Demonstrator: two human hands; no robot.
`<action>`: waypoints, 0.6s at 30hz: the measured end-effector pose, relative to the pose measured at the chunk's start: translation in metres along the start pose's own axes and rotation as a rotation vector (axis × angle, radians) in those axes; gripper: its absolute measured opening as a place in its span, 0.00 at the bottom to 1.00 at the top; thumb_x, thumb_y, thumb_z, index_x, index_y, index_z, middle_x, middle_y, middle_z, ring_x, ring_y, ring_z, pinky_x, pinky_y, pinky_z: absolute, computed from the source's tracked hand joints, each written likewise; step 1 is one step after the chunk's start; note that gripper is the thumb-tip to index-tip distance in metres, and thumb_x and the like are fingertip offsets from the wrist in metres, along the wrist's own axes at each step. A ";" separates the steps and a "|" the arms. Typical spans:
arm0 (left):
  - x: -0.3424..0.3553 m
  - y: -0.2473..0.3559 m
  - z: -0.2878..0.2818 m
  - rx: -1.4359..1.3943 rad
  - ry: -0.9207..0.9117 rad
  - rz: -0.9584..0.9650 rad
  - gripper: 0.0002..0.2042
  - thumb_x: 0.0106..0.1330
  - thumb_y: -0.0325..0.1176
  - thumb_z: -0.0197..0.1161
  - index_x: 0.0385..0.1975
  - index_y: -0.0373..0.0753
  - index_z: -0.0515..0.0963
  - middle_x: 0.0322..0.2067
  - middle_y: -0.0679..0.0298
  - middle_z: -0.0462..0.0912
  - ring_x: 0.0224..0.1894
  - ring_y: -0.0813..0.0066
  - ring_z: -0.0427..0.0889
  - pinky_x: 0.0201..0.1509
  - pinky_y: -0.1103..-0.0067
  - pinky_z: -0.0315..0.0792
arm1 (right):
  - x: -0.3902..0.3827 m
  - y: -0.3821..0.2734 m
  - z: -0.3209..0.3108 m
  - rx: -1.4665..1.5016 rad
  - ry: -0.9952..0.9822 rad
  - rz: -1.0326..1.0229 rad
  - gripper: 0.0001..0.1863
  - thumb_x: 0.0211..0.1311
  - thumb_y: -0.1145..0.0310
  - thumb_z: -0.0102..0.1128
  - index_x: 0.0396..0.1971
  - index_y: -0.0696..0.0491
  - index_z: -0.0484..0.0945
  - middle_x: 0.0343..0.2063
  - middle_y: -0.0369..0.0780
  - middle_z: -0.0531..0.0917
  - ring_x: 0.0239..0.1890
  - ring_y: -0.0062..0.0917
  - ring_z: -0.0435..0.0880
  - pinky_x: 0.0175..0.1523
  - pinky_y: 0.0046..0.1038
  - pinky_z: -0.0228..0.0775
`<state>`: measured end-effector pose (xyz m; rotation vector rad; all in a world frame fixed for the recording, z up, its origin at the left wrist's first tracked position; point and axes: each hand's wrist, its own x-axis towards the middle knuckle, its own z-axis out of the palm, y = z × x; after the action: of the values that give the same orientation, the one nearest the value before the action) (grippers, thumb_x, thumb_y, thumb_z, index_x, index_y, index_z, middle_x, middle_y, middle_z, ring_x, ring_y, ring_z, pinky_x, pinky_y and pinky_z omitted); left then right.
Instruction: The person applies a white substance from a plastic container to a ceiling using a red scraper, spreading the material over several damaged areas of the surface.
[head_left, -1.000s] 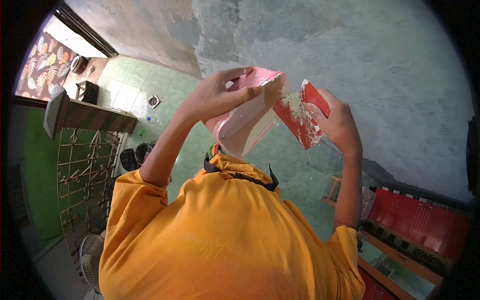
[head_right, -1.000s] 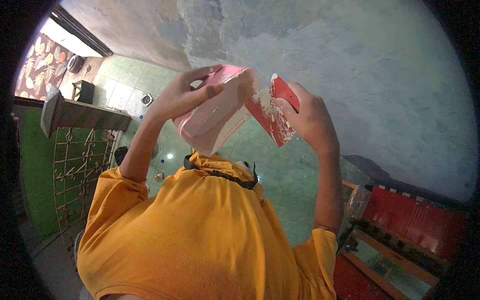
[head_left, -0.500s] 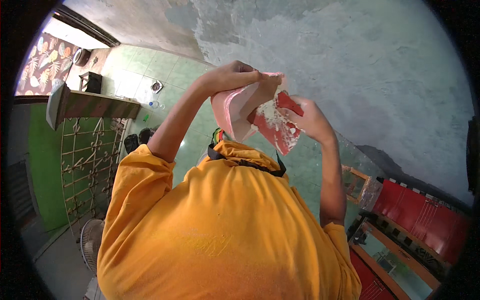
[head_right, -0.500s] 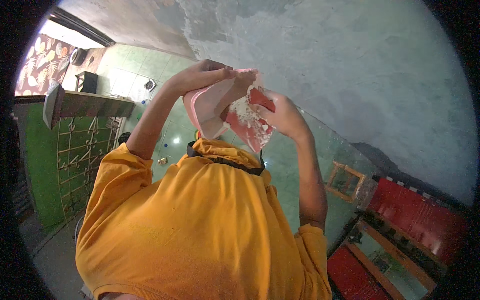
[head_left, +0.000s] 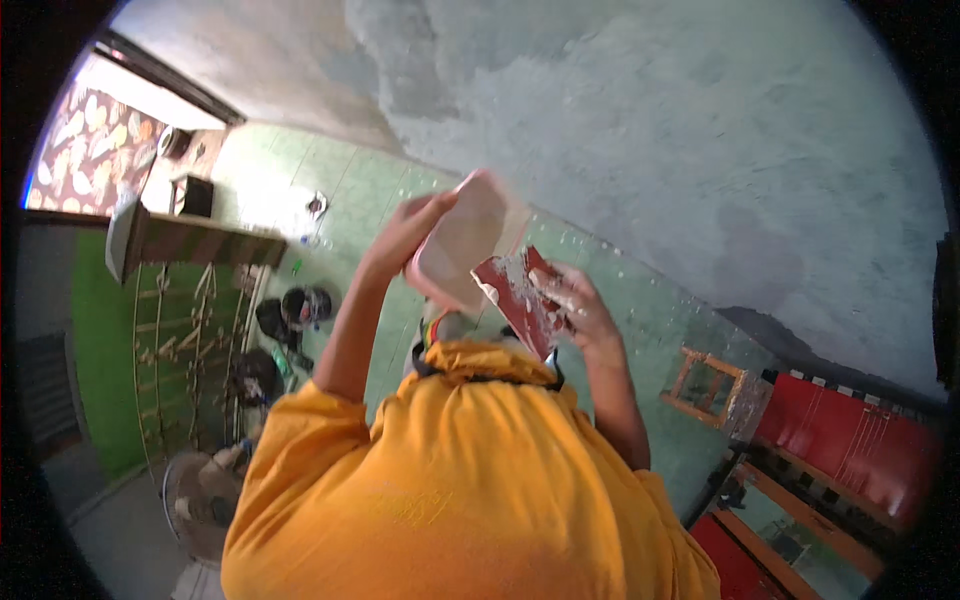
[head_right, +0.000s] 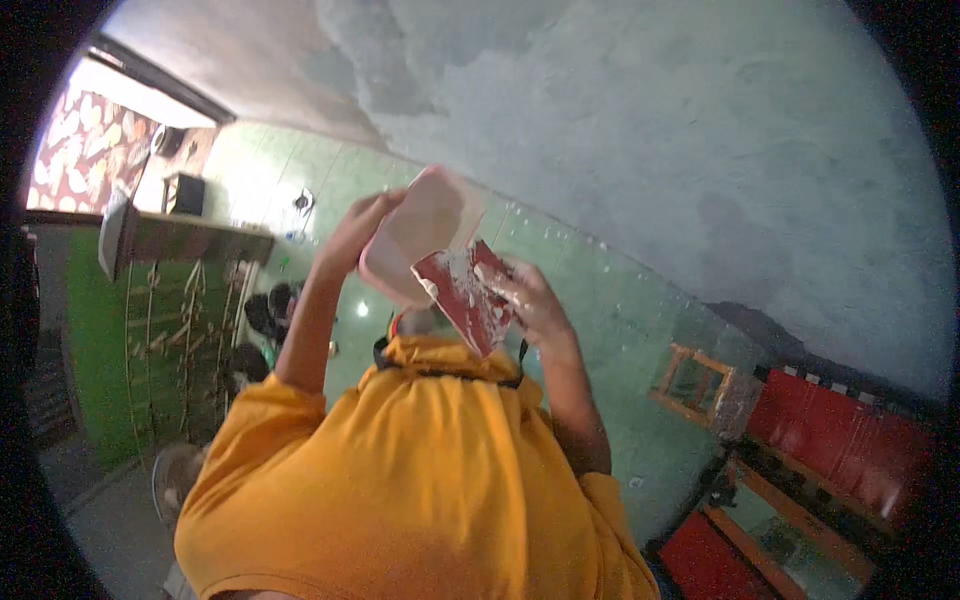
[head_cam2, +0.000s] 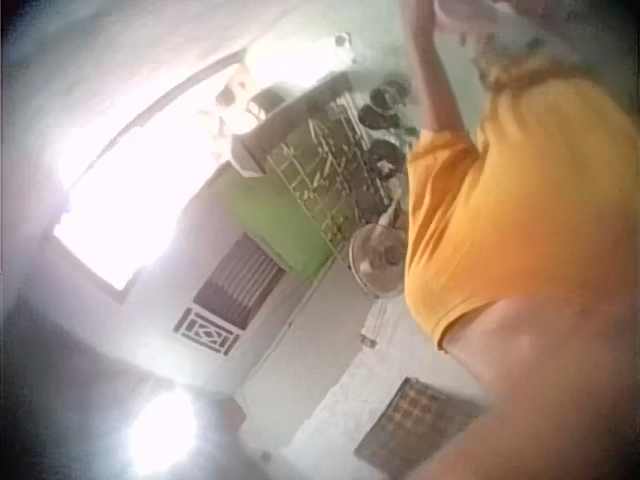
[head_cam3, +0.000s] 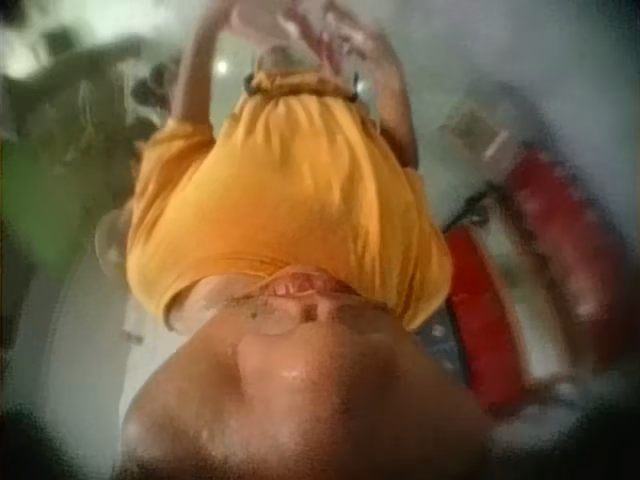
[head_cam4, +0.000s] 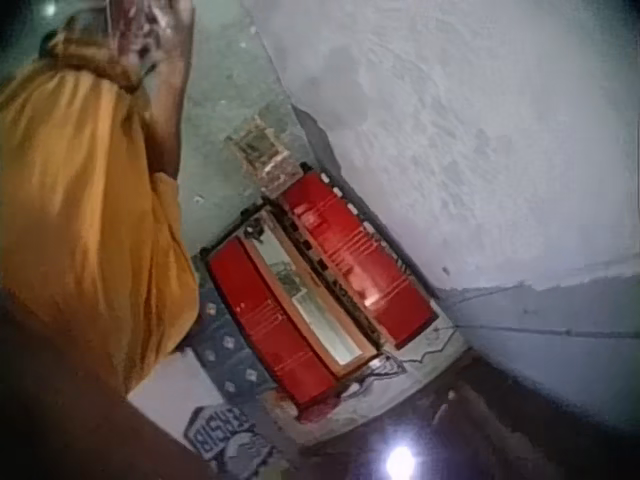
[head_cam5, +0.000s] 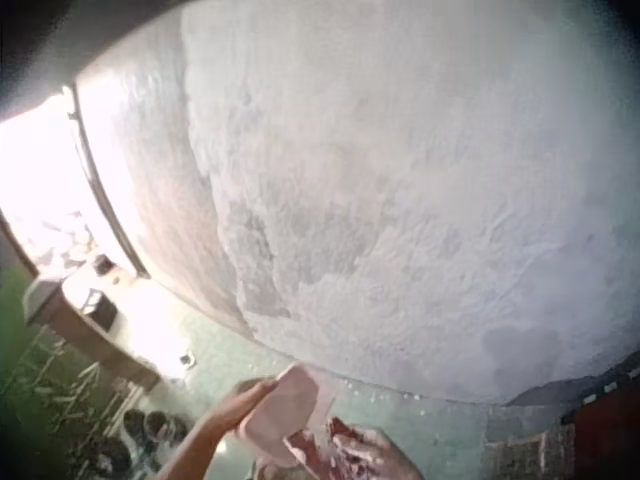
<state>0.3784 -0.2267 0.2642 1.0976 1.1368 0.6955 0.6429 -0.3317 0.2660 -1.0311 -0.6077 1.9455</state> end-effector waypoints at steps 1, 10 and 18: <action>0.000 -0.006 -0.005 0.001 0.031 0.034 0.29 0.71 0.51 0.58 0.57 0.29 0.76 0.47 0.60 0.83 0.48 0.75 0.80 0.53 0.76 0.74 | 0.004 0.001 -0.003 0.007 0.077 -0.058 0.17 0.67 0.69 0.63 0.51 0.60 0.76 0.40 0.36 0.84 0.37 0.18 0.84 0.40 0.20 0.77; 0.007 0.000 -0.028 -0.192 0.028 0.095 0.27 0.74 0.44 0.56 0.63 0.28 0.71 0.54 0.62 0.79 0.55 0.77 0.76 0.60 0.79 0.69 | 0.061 -0.136 -0.018 -0.296 0.536 -0.887 0.12 0.73 0.67 0.54 0.48 0.59 0.77 0.42 0.36 0.82 0.43 0.20 0.82 0.48 0.25 0.76; 0.023 0.023 -0.079 -0.173 -0.020 0.112 0.27 0.74 0.43 0.56 0.64 0.28 0.69 0.55 0.61 0.79 0.55 0.77 0.76 0.59 0.79 0.70 | 0.155 -0.269 0.001 -1.743 1.267 -1.589 0.25 0.64 0.80 0.49 0.62 0.61 0.71 0.60 0.53 0.74 0.63 0.48 0.72 0.67 0.44 0.63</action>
<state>0.3125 -0.1731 0.2755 1.0236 0.9842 0.8530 0.7123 -0.0566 0.3914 -1.4577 -1.5013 -1.0257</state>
